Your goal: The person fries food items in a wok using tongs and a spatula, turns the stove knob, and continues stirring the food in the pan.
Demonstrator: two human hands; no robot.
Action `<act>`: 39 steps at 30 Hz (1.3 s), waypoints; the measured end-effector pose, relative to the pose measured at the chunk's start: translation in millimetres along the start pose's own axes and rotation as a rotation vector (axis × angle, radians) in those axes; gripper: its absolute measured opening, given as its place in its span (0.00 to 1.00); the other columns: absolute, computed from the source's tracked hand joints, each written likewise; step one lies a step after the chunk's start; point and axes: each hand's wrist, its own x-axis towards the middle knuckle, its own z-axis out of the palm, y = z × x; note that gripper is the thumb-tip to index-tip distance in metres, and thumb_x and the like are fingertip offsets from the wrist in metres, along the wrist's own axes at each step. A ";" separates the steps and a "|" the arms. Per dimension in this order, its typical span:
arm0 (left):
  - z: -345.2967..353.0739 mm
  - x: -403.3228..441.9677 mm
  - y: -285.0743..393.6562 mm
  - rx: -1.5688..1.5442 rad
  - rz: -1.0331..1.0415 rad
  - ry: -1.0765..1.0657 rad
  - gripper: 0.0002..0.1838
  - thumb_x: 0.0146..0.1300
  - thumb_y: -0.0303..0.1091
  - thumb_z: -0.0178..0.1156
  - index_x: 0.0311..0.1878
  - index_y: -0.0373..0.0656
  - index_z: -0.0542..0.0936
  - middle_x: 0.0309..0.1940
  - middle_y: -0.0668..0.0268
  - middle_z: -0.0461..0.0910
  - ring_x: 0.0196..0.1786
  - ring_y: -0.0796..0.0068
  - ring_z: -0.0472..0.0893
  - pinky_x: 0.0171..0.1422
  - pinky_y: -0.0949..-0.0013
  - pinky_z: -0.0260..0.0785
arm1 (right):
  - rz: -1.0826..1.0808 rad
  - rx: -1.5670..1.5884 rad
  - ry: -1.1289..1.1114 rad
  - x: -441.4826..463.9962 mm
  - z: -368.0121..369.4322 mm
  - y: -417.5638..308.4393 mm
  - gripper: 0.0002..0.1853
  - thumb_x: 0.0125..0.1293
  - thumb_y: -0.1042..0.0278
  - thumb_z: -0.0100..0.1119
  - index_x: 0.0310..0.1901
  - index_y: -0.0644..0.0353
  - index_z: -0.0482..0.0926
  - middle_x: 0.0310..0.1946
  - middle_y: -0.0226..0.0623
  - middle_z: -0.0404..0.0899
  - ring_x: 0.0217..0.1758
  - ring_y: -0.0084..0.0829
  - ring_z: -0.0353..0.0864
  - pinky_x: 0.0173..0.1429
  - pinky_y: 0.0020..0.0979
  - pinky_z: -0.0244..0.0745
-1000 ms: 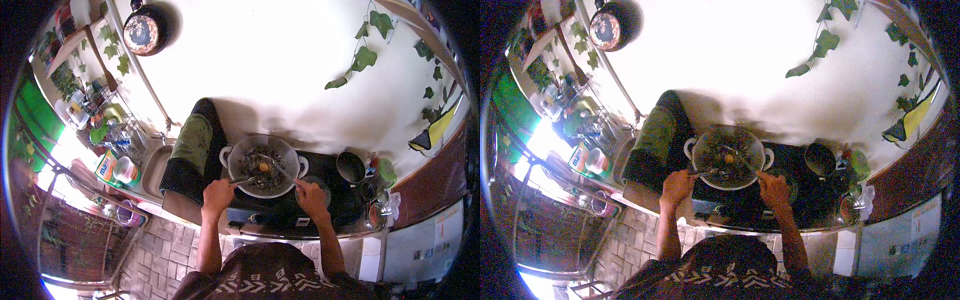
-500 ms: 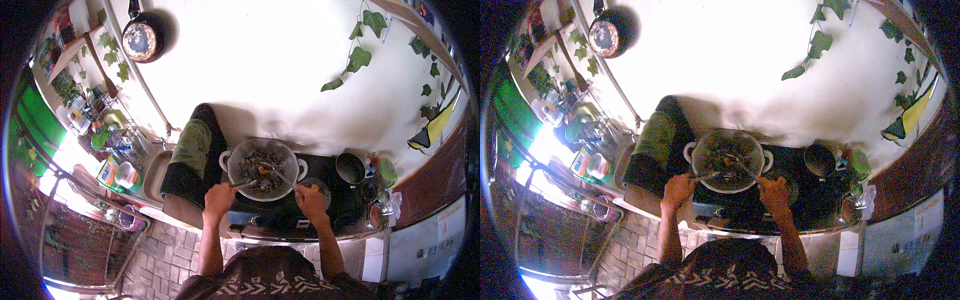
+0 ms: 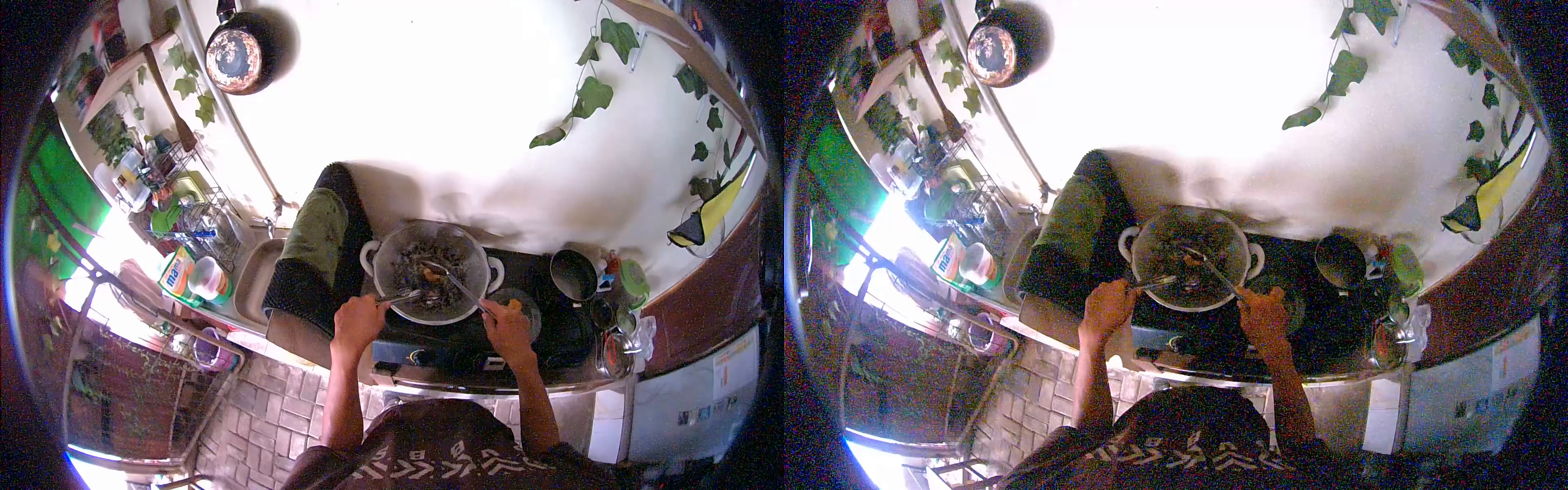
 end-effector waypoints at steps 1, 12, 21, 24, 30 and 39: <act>-1.2 0.4 0.0 -0.002 -0.004 0.005 0.23 0.70 0.52 0.60 0.39 0.37 0.86 0.36 0.43 0.86 0.42 0.42 0.87 0.47 0.45 0.80 | -0.068 -0.020 0.038 1.3 1.6 2.0 0.16 0.69 0.62 0.62 0.56 0.51 0.84 0.46 0.44 0.88 0.45 0.51 0.86 0.51 0.50 0.80; 2.3 0.8 -0.1 -0.019 -0.067 -0.050 0.26 0.72 0.54 0.57 0.41 0.37 0.85 0.37 0.43 0.86 0.45 0.40 0.86 0.51 0.44 0.79 | -0.069 0.014 0.087 -3.0 5.3 6.1 0.15 0.69 0.62 0.62 0.55 0.51 0.85 0.40 0.47 0.88 0.41 0.51 0.86 0.47 0.49 0.80; 9.6 0.5 1.2 -0.007 -0.027 -0.023 0.25 0.72 0.55 0.57 0.42 0.37 0.85 0.36 0.42 0.86 0.43 0.41 0.87 0.48 0.44 0.80 | -0.073 0.002 0.108 -5.7 6.0 9.7 0.15 0.69 0.62 0.62 0.55 0.51 0.85 0.42 0.44 0.88 0.44 0.51 0.86 0.49 0.49 0.80; 8.7 0.2 2.2 -0.010 -0.034 -0.030 0.25 0.72 0.55 0.57 0.42 0.38 0.85 0.35 0.42 0.85 0.42 0.41 0.87 0.47 0.44 0.80 | -0.060 0.018 0.097 -7.4 11.0 14.2 0.15 0.69 0.62 0.62 0.55 0.52 0.85 0.44 0.43 0.88 0.47 0.50 0.86 0.51 0.48 0.80; 12.6 -3.4 2.5 -0.036 -0.046 -0.083 0.24 0.72 0.54 0.57 0.42 0.38 0.84 0.35 0.43 0.86 0.42 0.40 0.86 0.47 0.43 0.80 | -0.020 0.034 0.074 -12.2 12.6 15.3 0.15 0.70 0.63 0.61 0.56 0.53 0.85 0.48 0.44 0.87 0.51 0.49 0.85 0.54 0.46 0.79; 24.2 -19.1 -0.1 -0.057 -0.109 -0.080 0.22 0.73 0.52 0.56 0.42 0.38 0.81 0.36 0.44 0.85 0.43 0.39 0.86 0.46 0.42 0.79 | -0.021 0.229 0.179 -28.6 -2.9 -2.1 0.17 0.67 0.67 0.65 0.57 0.54 0.84 0.46 0.46 0.86 0.50 0.50 0.85 0.53 0.44 0.80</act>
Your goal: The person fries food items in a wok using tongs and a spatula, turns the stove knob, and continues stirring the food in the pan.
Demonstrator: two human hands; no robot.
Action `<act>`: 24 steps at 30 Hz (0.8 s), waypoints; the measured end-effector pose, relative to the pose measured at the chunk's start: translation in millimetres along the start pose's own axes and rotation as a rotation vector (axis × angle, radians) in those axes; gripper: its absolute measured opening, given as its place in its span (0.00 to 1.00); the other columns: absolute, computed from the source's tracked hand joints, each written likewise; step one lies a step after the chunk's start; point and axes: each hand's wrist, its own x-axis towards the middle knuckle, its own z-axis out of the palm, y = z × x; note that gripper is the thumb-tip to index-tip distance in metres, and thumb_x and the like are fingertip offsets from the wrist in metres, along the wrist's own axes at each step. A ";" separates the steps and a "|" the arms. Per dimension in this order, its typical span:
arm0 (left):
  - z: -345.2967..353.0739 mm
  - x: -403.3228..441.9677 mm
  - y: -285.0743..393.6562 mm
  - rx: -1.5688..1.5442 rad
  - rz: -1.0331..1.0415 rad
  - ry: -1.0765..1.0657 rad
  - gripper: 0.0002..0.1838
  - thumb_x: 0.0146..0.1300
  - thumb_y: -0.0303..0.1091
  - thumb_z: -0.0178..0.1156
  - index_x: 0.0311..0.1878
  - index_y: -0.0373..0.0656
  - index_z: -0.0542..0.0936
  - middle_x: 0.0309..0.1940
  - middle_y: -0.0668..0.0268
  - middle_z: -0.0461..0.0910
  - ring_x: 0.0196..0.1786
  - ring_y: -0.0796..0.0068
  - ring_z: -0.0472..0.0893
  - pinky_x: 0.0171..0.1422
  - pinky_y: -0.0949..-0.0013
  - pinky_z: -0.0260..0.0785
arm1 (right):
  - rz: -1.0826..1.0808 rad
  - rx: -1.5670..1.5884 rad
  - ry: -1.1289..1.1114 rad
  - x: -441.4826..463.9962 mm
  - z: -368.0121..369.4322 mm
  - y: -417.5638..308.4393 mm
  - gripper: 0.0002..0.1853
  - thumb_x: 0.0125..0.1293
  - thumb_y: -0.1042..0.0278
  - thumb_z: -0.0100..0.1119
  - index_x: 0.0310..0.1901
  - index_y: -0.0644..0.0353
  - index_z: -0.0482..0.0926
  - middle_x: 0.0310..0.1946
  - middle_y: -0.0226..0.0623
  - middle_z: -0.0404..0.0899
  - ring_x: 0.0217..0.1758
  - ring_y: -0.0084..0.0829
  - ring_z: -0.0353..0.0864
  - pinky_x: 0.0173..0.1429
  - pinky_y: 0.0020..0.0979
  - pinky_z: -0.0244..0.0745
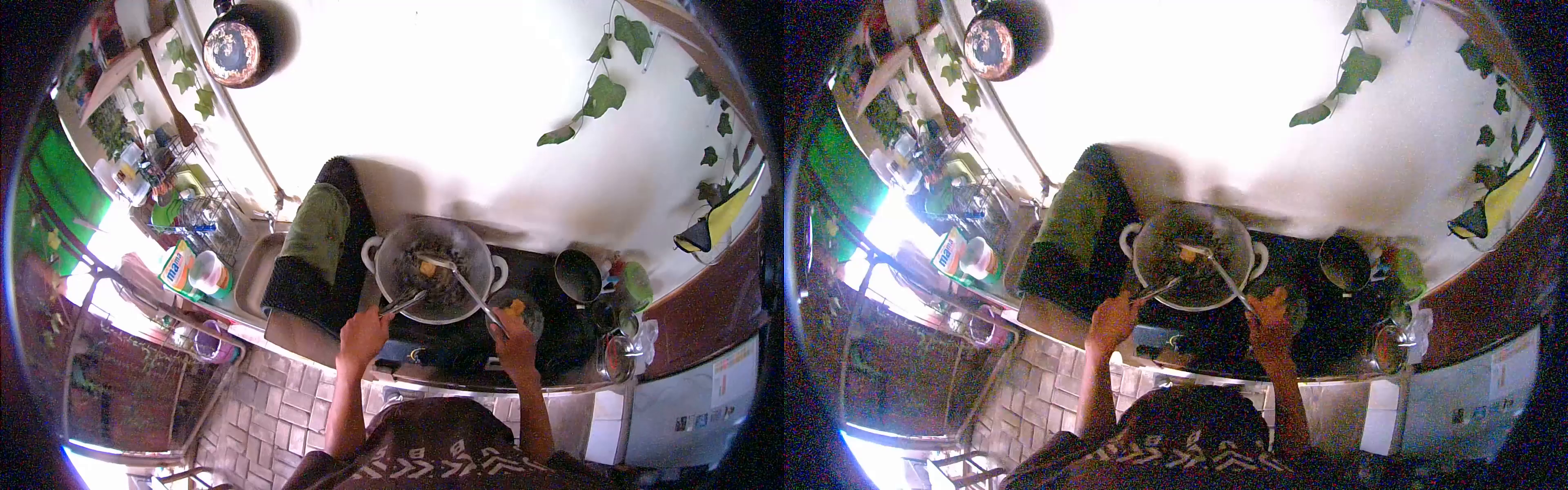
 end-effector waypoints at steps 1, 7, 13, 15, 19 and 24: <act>4.1 -2.1 -1.6 0.000 -0.005 -0.006 0.22 0.73 0.52 0.56 0.42 0.38 0.81 0.36 0.44 0.85 0.43 0.39 0.86 0.46 0.42 0.79 | 0.005 0.016 0.039 -2.9 -2.9 -2.4 0.17 0.66 0.68 0.66 0.56 0.54 0.83 0.46 0.45 0.86 0.50 0.51 0.85 0.52 0.43 0.80; 26.8 -12.5 -11.9 -0.028 -0.005 0.012 0.23 0.74 0.52 0.55 0.44 0.37 0.80 0.38 0.44 0.86 0.43 0.38 0.86 0.47 0.41 0.78 | 0.051 -0.076 0.040 -31.6 -11.9 27.2 0.17 0.61 0.69 0.71 0.52 0.56 0.86 0.42 0.44 0.87 0.45 0.49 0.87 0.48 0.42 0.81; 24.0 -14.8 -11.1 -0.008 -0.066 -0.027 0.24 0.75 0.53 0.54 0.46 0.37 0.81 0.37 0.41 0.85 0.44 0.36 0.85 0.48 0.40 0.78 | -0.022 -0.158 0.077 -40.3 -31.2 42.3 0.17 0.56 0.71 0.74 0.48 0.56 0.87 0.34 0.42 0.84 0.37 0.46 0.85 0.43 0.43 0.79; 25.2 -15.5 -10.9 -0.031 -0.048 0.037 0.24 0.75 0.53 0.53 0.44 0.37 0.80 0.35 0.40 0.85 0.41 0.36 0.85 0.46 0.41 0.78 | -0.041 -0.141 0.096 -41.2 -39.2 41.8 0.16 0.56 0.71 0.74 0.48 0.57 0.87 0.33 0.41 0.83 0.37 0.46 0.84 0.42 0.43 0.79; 25.9 -19.1 -6.1 -0.040 -0.021 0.093 0.23 0.75 0.53 0.54 0.43 0.38 0.80 0.33 0.41 0.85 0.39 0.34 0.85 0.45 0.40 0.78 | -0.028 -0.134 0.128 -54.2 -41.5 54.0 0.14 0.57 0.71 0.74 0.46 0.59 0.86 0.32 0.40 0.82 0.36 0.45 0.84 0.42 0.42 0.78; 31.8 -24.9 1.2 -0.099 -0.048 0.100 0.21 0.75 0.52 0.54 0.42 0.40 0.79 0.33 0.41 0.85 0.39 0.34 0.84 0.44 0.38 0.76 | -0.029 -0.145 0.144 -68.5 -42.6 64.4 0.14 0.57 0.72 0.74 0.45 0.59 0.86 0.32 0.40 0.82 0.36 0.44 0.84 0.41 0.41 0.77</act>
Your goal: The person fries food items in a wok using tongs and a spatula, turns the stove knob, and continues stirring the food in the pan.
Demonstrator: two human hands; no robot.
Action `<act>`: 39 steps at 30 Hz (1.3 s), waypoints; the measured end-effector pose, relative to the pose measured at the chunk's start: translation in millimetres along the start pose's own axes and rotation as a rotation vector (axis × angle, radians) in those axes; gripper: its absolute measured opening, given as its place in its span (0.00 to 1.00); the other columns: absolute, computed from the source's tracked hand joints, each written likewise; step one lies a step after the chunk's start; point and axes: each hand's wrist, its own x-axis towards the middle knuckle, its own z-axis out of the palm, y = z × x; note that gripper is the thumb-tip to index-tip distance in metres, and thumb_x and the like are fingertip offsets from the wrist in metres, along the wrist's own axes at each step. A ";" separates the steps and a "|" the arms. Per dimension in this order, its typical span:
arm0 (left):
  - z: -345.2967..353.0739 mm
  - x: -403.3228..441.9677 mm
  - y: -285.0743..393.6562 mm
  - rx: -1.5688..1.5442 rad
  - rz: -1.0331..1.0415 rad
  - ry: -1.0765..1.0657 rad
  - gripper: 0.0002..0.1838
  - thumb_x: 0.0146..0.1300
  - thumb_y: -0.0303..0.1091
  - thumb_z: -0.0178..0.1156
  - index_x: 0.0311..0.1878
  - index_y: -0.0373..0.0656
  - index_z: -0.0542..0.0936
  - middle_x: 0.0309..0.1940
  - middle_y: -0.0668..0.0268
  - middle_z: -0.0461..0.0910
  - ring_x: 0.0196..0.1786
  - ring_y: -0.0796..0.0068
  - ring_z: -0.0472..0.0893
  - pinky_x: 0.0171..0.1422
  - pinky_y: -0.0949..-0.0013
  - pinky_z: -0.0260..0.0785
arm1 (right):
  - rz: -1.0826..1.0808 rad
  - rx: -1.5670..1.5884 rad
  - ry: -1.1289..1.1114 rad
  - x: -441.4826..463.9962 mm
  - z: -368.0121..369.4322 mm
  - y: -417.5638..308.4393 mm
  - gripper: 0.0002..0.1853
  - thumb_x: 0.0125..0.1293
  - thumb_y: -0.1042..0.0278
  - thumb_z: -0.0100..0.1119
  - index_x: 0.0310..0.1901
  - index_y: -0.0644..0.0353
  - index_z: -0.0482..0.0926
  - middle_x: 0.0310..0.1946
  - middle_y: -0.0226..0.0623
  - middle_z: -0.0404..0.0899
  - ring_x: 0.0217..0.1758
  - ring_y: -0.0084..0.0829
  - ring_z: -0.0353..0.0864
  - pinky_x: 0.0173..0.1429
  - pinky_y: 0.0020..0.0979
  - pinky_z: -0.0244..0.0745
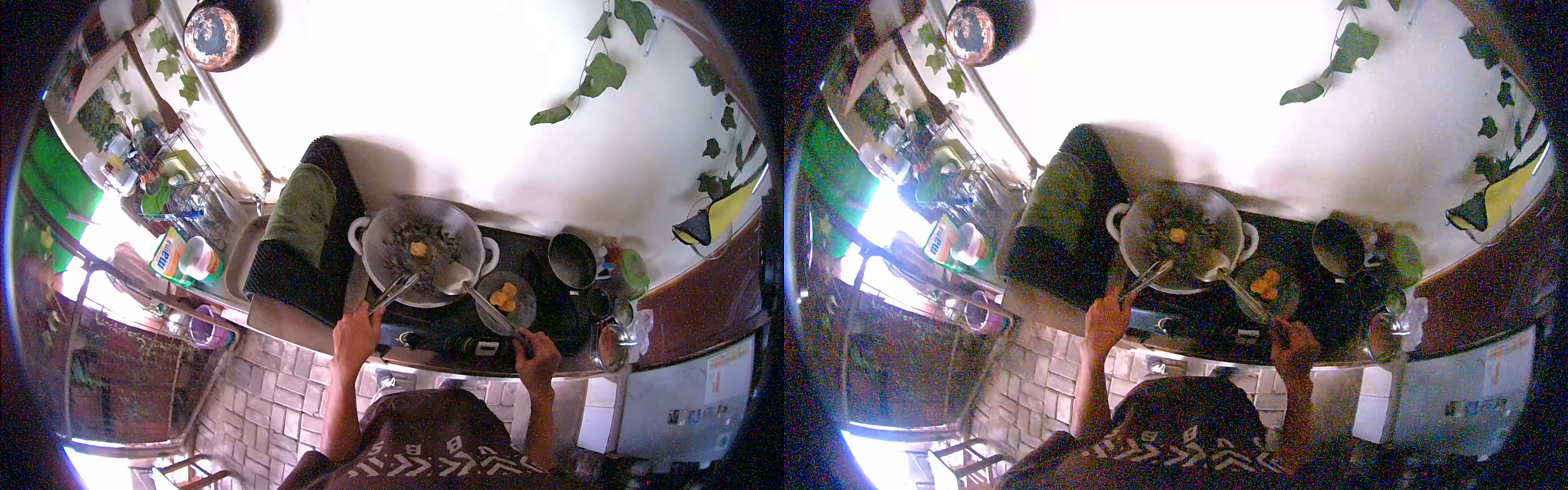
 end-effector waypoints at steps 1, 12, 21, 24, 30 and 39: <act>2.9 -1.0 0.5 0.000 -0.001 -0.002 0.21 0.75 0.52 0.54 0.42 0.40 0.79 0.33 0.41 0.85 0.39 0.34 0.84 0.44 0.38 0.76 | 0.020 0.015 -0.001 -1.7 -0.6 0.3 0.14 0.57 0.72 0.74 0.46 0.59 0.86 0.32 0.40 0.82 0.36 0.44 0.84 0.41 0.41 0.77; 12.7 -11.3 21.7 0.012 -0.038 0.054 0.23 0.74 0.55 0.54 0.42 0.42 0.79 0.33 0.43 0.85 0.39 0.35 0.84 0.44 0.38 0.75 | 0.025 0.059 -0.034 1.7 5.7 3.0 0.15 0.56 0.67 0.74 0.45 0.56 0.86 0.33 0.42 0.82 0.37 0.48 0.84 0.42 0.45 0.78; 29.6 -29.3 37.0 0.039 -0.083 0.134 0.23 0.75 0.55 0.54 0.43 0.42 0.79 0.31 0.42 0.84 0.38 0.35 0.84 0.42 0.37 0.74 | 0.055 0.161 -0.122 4.0 9.2 7.7 0.15 0.58 0.69 0.71 0.48 0.58 0.85 0.40 0.44 0.85 0.43 0.48 0.86 0.47 0.44 0.80; 32.7 -36.6 42.6 0.005 -0.061 0.192 0.22 0.75 0.55 0.54 0.43 0.42 0.79 0.31 0.42 0.84 0.38 0.35 0.84 0.42 0.37 0.74 | 0.050 0.214 -0.145 8.3 6.6 9.0 0.15 0.60 0.70 0.70 0.49 0.59 0.85 0.41 0.45 0.85 0.43 0.48 0.86 0.48 0.43 0.80; 34.0 -42.8 48.9 0.009 -0.115 0.128 0.22 0.75 0.55 0.54 0.42 0.42 0.79 0.30 0.43 0.84 0.38 0.35 0.84 0.42 0.37 0.74 | 0.068 0.280 -0.193 10.6 6.3 12.3 0.17 0.61 0.67 0.66 0.53 0.59 0.84 0.43 0.48 0.85 0.46 0.51 0.86 0.53 0.45 0.81; 34.1 -38.7 55.1 0.101 -0.115 0.119 0.24 0.75 0.57 0.52 0.42 0.43 0.79 0.34 0.42 0.85 0.40 0.35 0.84 0.45 0.37 0.74 | 0.087 0.306 -0.170 8.7 6.3 16.3 0.16 0.60 0.74 0.67 0.51 0.59 0.83 0.44 0.47 0.85 0.47 0.49 0.87 0.53 0.42 0.81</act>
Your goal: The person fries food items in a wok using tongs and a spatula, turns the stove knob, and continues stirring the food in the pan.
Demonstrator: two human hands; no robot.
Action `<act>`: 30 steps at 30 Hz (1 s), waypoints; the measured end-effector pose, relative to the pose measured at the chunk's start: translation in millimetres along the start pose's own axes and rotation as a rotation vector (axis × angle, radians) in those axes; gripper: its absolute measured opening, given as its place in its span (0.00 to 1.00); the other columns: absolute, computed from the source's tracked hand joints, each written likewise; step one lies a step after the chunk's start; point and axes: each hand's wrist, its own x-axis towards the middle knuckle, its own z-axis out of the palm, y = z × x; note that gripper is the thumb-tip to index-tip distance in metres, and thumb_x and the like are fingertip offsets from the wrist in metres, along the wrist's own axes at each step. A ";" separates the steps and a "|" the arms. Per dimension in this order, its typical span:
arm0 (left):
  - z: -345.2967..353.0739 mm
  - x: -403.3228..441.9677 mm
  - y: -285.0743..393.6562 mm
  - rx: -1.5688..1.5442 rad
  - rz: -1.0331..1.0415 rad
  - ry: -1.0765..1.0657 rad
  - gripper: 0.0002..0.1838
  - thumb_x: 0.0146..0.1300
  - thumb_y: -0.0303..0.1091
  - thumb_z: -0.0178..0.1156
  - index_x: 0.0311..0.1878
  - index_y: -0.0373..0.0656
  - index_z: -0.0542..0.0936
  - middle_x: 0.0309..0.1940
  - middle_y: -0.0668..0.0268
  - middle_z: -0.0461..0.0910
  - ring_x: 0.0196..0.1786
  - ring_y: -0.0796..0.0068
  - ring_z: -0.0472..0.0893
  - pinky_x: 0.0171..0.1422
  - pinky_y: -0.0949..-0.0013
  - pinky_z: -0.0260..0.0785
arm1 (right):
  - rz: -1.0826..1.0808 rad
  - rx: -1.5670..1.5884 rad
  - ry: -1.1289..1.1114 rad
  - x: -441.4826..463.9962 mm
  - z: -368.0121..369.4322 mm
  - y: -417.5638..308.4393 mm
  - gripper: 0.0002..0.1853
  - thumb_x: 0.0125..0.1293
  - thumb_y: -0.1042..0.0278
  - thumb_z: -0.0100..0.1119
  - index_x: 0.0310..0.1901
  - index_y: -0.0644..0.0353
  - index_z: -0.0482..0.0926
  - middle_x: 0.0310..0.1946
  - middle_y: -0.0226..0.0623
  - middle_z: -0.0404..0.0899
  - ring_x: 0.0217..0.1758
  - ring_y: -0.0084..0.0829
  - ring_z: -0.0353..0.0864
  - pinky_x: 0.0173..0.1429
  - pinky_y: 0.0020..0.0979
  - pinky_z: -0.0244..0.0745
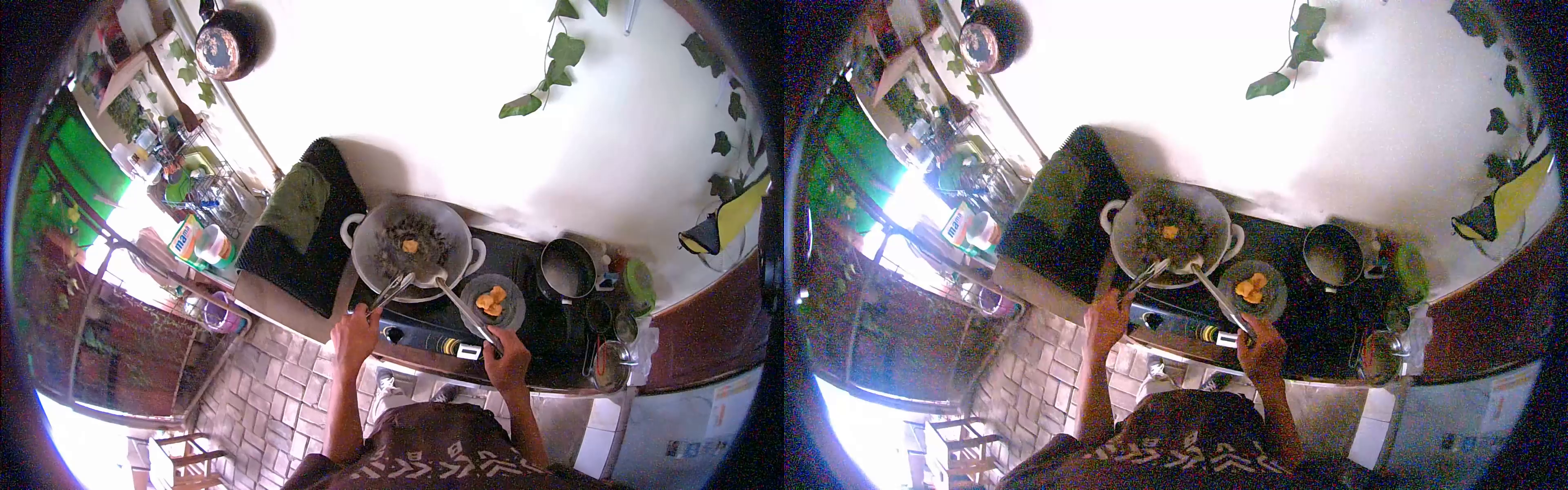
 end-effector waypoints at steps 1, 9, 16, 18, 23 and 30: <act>-0.5 -0.2 1.2 0.001 0.004 0.002 0.24 0.75 0.57 0.52 0.42 0.43 0.79 0.34 0.42 0.85 0.40 0.35 0.84 0.45 0.37 0.74 | -0.001 0.006 -0.001 -1.0 -1.0 1.6 0.17 0.60 0.74 0.67 0.51 0.59 0.83 0.44 0.47 0.85 0.47 0.49 0.87 0.53 0.42 0.81; 0.9 5.5 7.0 0.022 0.010 -0.029 0.25 0.75 0.57 0.52 0.44 0.42 0.81 0.34 0.43 0.85 0.41 0.36 0.85 0.46 0.37 0.75 | -0.015 0.014 0.022 -6.9 -4.3 6.3 0.15 0.63 0.71 0.66 0.52 0.60 0.83 0.46 0.47 0.85 0.49 0.49 0.87 0.52 0.43 0.81; -8.6 5.4 13.8 0.011 0.006 -0.033 0.25 0.75 0.57 0.52 0.44 0.42 0.81 0.34 0.43 0.86 0.41 0.36 0.85 0.47 0.38 0.75 | 0.034 0.055 0.002 -9.9 -8.2 3.2 0.15 0.64 0.71 0.65 0.53 0.60 0.82 0.45 0.47 0.85 0.48 0.50 0.86 0.52 0.43 0.80; -8.3 8.3 10.4 0.045 0.020 -0.025 0.25 0.75 0.57 0.52 0.44 0.42 0.81 0.34 0.43 0.85 0.42 0.36 0.85 0.48 0.38 0.75 | 0.023 0.055 0.014 -9.5 -7.0 1.7 0.16 0.64 0.71 0.65 0.53 0.60 0.82 0.44 0.47 0.85 0.47 0.50 0.86 0.52 0.43 0.80; -19.1 11.1 8.0 0.036 0.012 -0.015 0.24 0.75 0.56 0.52 0.43 0.42 0.81 0.34 0.43 0.85 0.42 0.36 0.85 0.48 0.39 0.75 | -0.022 0.042 0.063 -9.4 1.8 -1.3 0.16 0.65 0.70 0.65 0.54 0.60 0.82 0.43 0.47 0.84 0.46 0.50 0.86 0.51 0.44 0.80; -26.3 19.4 -4.6 -0.001 0.025 -0.023 0.24 0.75 0.55 0.53 0.42 0.41 0.81 0.34 0.43 0.85 0.42 0.37 0.85 0.48 0.39 0.76 | 0.000 0.033 0.040 -11.9 13.8 -10.4 0.16 0.66 0.70 0.64 0.55 0.60 0.81 0.46 0.47 0.84 0.49 0.50 0.85 0.53 0.43 0.79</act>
